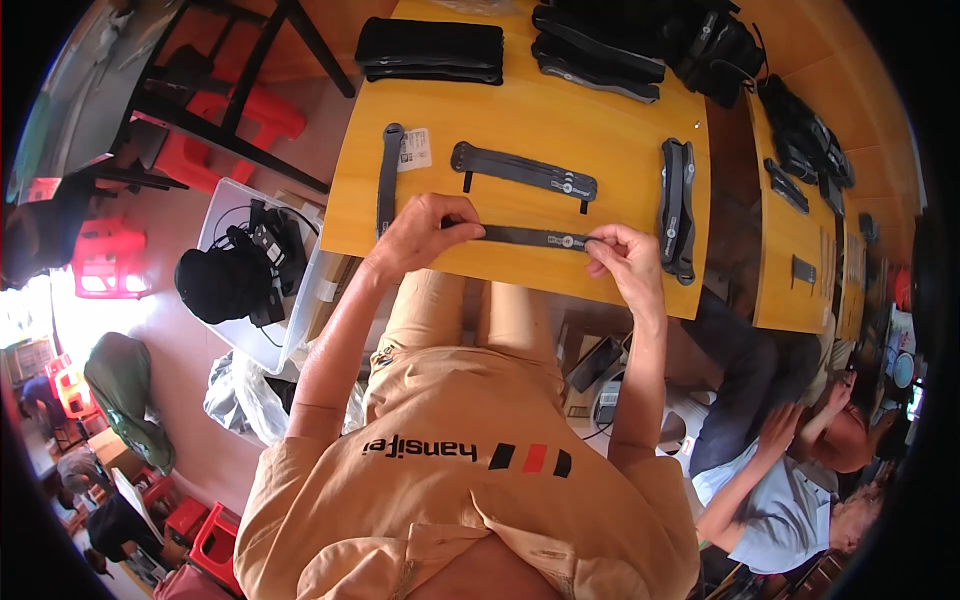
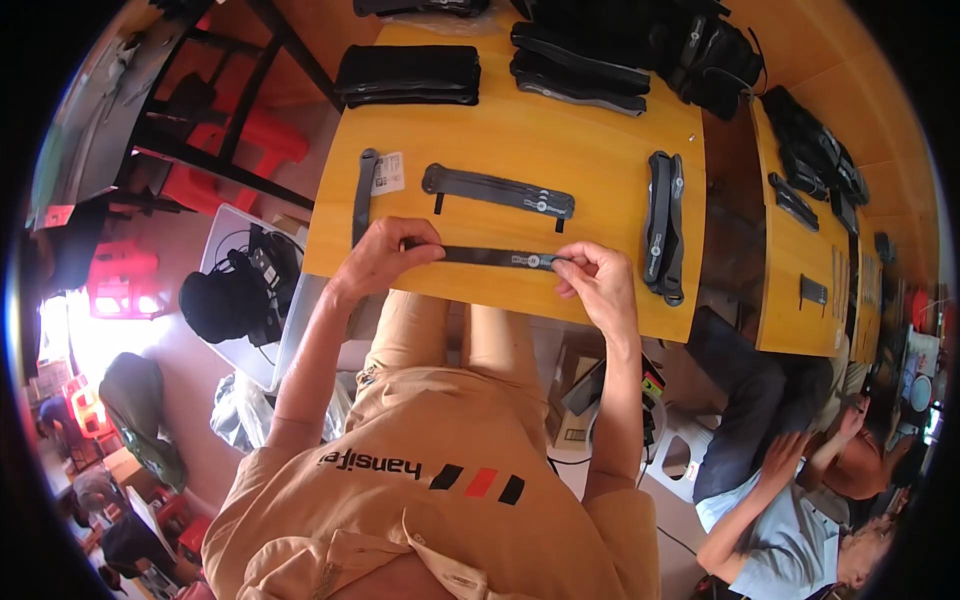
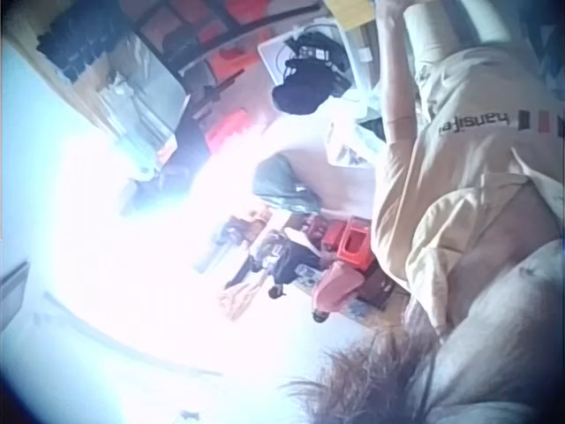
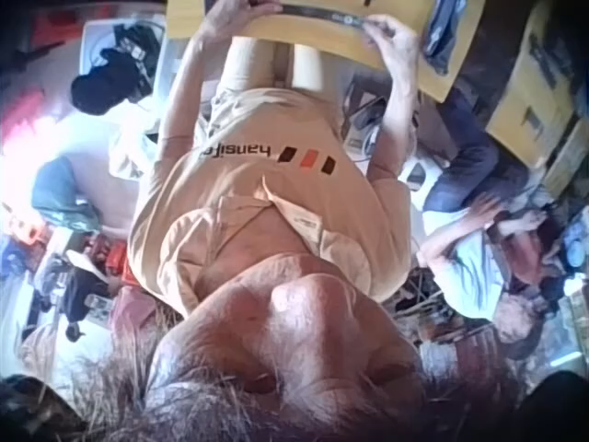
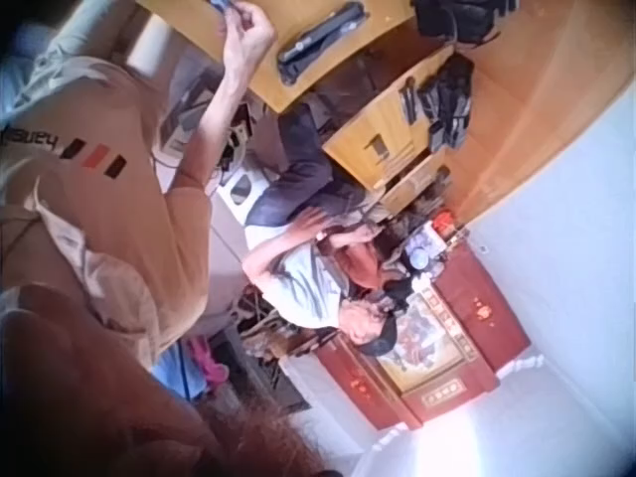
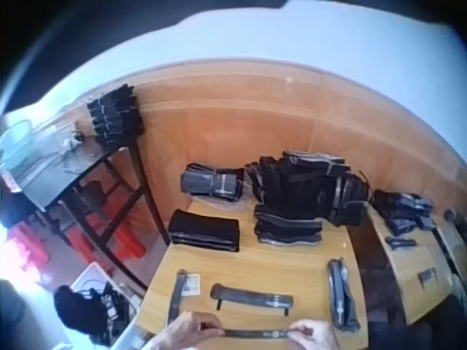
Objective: The recorder is assembling or inspecting black textile strap components on a workbench.
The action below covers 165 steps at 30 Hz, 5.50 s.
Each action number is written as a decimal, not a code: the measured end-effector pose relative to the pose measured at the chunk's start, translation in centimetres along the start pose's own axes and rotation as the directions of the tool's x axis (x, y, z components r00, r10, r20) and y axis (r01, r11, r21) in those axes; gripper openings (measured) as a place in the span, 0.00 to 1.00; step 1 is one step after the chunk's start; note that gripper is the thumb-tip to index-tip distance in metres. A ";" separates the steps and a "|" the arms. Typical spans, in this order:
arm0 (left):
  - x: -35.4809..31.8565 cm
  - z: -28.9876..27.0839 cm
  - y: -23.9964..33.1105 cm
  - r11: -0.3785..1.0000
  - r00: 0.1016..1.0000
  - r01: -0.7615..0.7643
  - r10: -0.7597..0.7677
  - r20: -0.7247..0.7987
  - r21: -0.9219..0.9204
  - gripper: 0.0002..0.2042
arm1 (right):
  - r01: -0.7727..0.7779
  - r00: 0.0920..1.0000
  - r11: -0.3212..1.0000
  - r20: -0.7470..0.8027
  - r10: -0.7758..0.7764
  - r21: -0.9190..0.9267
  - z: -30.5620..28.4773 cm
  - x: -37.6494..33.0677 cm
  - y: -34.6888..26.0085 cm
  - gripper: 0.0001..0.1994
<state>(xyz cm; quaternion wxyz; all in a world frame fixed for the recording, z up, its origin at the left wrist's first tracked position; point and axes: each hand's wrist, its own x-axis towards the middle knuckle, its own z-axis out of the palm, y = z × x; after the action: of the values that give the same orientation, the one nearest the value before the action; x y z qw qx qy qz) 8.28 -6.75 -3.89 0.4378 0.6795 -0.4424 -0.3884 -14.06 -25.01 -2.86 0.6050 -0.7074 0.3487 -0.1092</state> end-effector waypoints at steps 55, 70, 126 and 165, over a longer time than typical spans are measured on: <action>4.7 -0.4 -0.1 0.738 0.774 -0.030 0.444 -0.451 0.675 0.09 | 0.237 0.905 0.942 -0.300 -0.303 -0.237 3.9 3.9 4.2 0.04; 15.8 4.1 1.7 0.741 0.976 -0.041 -0.115 0.186 0.671 0.08 | 0.287 0.903 0.933 -0.263 -0.339 -0.219 3.6 4.0 4.3 0.05; 1.1 -1.9 -0.6 0.971 0.933 -0.087 0.002 0.359 0.221 0.12 | 0.137 0.982 0.979 -0.147 -0.115 0.149 2.4 -2.1 -1.2 0.01; -3.0 2.6 7.0 0.923 0.911 -0.341 0.371 -0.180 0.177 0.32 | 0.459 0.877 0.884 0.200 -0.437 -0.082 0.3 -6.5 -7.1 0.03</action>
<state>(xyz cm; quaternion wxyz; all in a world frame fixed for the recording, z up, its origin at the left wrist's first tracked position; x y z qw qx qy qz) 3.18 -6.13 2.25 0.4962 0.6536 -0.5370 -0.1956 -16.06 -20.53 5.44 0.5454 -0.8127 0.1267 -0.1614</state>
